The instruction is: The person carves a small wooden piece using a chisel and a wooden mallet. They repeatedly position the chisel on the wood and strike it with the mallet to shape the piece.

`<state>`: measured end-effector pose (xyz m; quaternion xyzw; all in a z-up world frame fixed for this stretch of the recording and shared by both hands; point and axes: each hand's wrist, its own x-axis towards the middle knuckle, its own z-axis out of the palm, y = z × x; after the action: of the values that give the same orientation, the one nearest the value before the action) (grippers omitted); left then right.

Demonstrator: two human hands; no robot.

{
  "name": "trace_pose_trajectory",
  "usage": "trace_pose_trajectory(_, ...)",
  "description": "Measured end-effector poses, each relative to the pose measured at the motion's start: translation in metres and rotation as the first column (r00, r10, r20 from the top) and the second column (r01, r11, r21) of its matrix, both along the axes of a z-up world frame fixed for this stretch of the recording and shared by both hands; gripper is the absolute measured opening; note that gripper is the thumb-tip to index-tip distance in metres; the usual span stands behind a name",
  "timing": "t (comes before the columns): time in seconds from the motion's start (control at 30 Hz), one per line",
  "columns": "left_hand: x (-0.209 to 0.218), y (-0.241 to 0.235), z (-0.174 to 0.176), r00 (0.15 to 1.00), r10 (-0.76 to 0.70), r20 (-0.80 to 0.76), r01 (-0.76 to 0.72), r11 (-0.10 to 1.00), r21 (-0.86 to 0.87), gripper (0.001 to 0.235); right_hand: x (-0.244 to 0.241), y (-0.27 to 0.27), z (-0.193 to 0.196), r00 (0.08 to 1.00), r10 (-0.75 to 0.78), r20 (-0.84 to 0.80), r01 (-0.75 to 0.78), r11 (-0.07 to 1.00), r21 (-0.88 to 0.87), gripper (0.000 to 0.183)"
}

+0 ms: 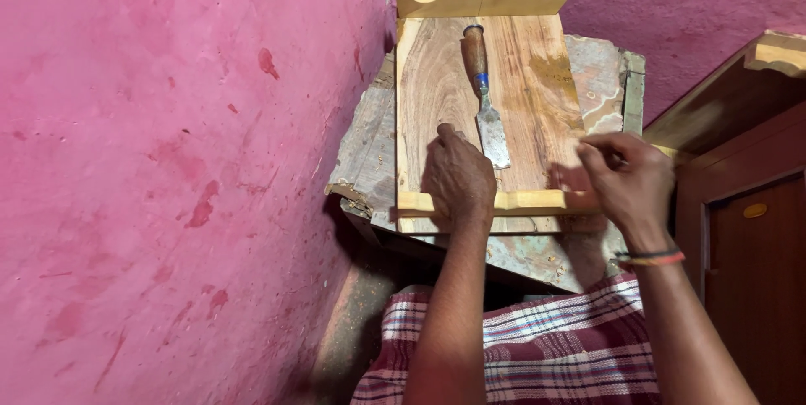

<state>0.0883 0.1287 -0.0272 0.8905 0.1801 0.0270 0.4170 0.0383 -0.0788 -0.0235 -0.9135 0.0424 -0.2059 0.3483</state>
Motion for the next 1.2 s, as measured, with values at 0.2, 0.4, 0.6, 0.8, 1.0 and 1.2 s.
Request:
trace_pose_trajectory(0.2,-0.004,0.002,0.003,0.998,0.000,0.063,-0.003,0.999,0.042,0.034,0.069,0.043,0.004,0.930,0.142,-0.340,-0.111,0.988,0.110,0.023)
trace_pose_trajectory(0.4,-0.008,0.005,0.014,0.999,-0.015,0.033,0.012,0.996,0.092,0.033,0.101,0.090,0.007,0.937,0.106,-0.332,-0.164,0.975,-0.153,0.051)
trace_pose_trajectory(0.6,-0.009,0.006,0.018,1.000,-0.022,0.021,0.021,0.999,0.046,0.033,0.122,0.101,-0.010,0.970,0.114,-0.214,-0.168,0.953,-0.252,0.072)
trace_pose_trajectory(0.8,-0.010,0.006,0.021,0.999,-0.023,0.028,0.021,0.998,0.063,0.033,0.129,0.099,-0.017,0.962,0.057,-0.266,-0.128,0.958,-0.257,0.058)
trace_pose_trajectory(1.0,-0.010,0.004,0.024,0.999,-0.019,0.045,0.013,0.991,0.130,0.030,0.133,0.104,-0.012,0.967,-0.004,-0.255,-0.054,0.974,-0.218,0.043)
trace_pose_trajectory(1.2,-0.010,0.002,0.018,0.997,-0.009,0.076,-0.001,0.992,0.125,0.031,0.142,0.090,-0.006,0.918,0.049,-0.393,-0.050,0.999,0.008,0.033)
